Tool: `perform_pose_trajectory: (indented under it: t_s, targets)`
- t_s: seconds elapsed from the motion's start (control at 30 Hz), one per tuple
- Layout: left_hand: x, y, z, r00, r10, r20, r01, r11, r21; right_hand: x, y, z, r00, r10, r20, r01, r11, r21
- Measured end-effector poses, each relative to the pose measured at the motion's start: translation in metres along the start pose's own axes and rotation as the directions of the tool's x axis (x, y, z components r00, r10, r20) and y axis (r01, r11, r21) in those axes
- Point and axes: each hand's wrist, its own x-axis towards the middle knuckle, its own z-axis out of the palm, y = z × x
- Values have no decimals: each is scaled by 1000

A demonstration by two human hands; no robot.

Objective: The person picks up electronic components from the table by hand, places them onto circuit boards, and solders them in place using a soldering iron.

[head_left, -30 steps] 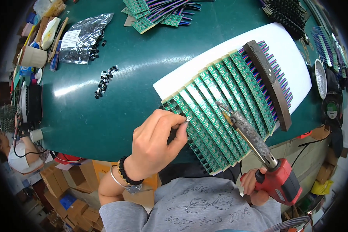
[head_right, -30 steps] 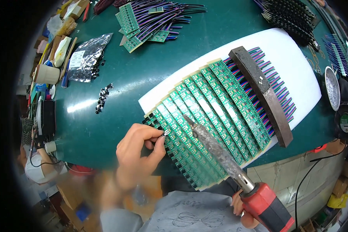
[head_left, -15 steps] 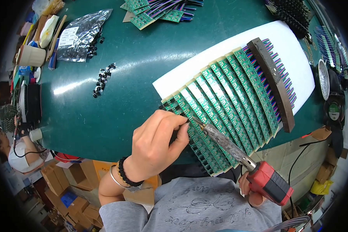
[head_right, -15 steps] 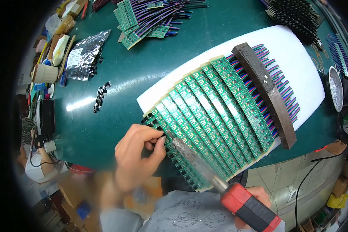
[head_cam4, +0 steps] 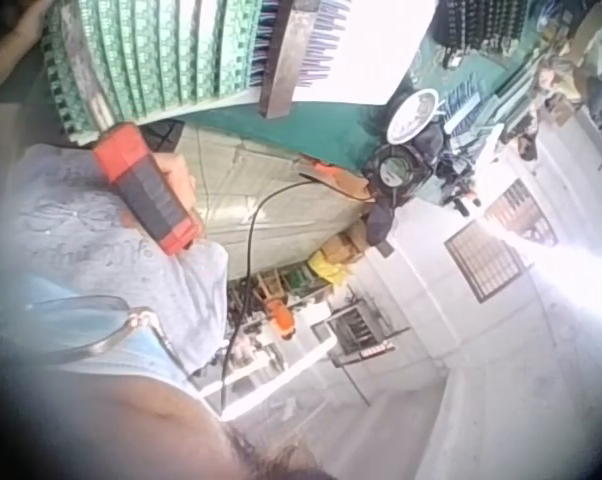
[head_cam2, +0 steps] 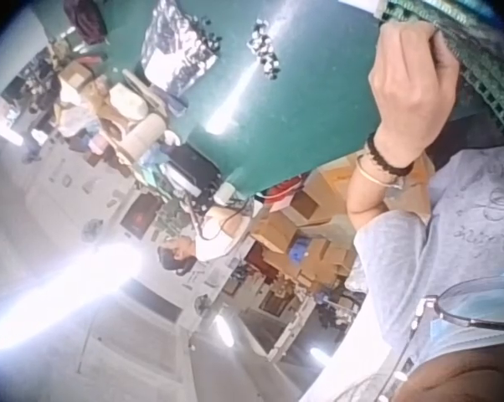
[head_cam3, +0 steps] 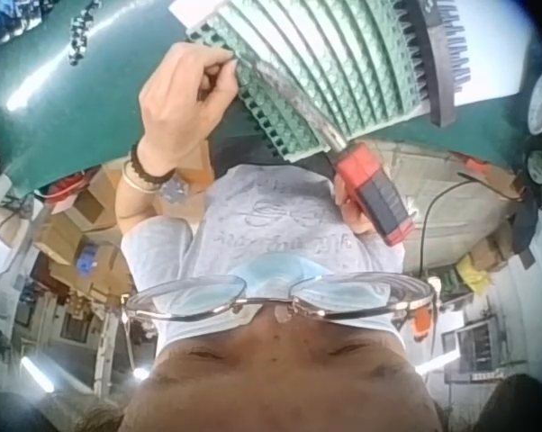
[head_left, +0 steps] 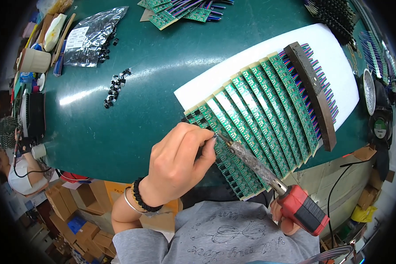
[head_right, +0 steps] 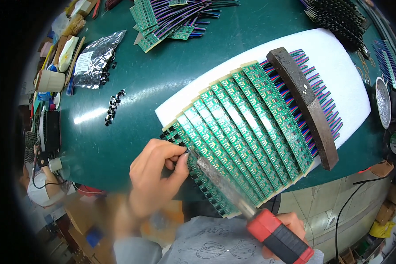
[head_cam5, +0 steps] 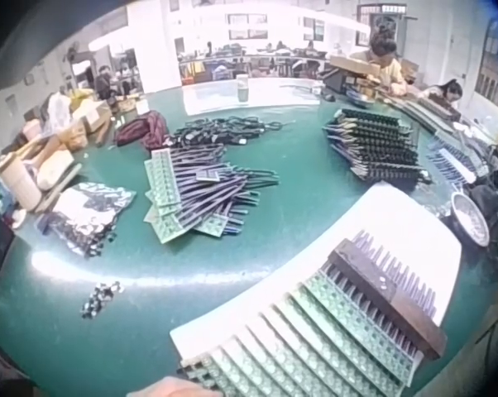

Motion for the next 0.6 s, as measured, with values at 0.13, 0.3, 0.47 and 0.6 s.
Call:
perform_pose_trajectory:
  t_s: [0.13, 0.3, 0.47, 0.6]
  targets:
    - [1, 2, 0, 1000, 5, 3, -5, 1000, -2, 2, -3, 6, 992, -87, -86, 101, 979, 179]
    - [0, 1, -1, 1000, -4, 5, 4, 1000, -3, -33, 16, -2, 996, 49, -71, -44, 997, 66]
    - [0, 0, -1, 1000, 7, -5, -7, 1000, 0, -34, 17, 1, 980, 72, -185, -82, 996, -46]
    - [0, 1, 0, 1000, 14, -7, -14, 1000, 5, -21, 6, 4, 989, 32, -145, -47, 994, -103]
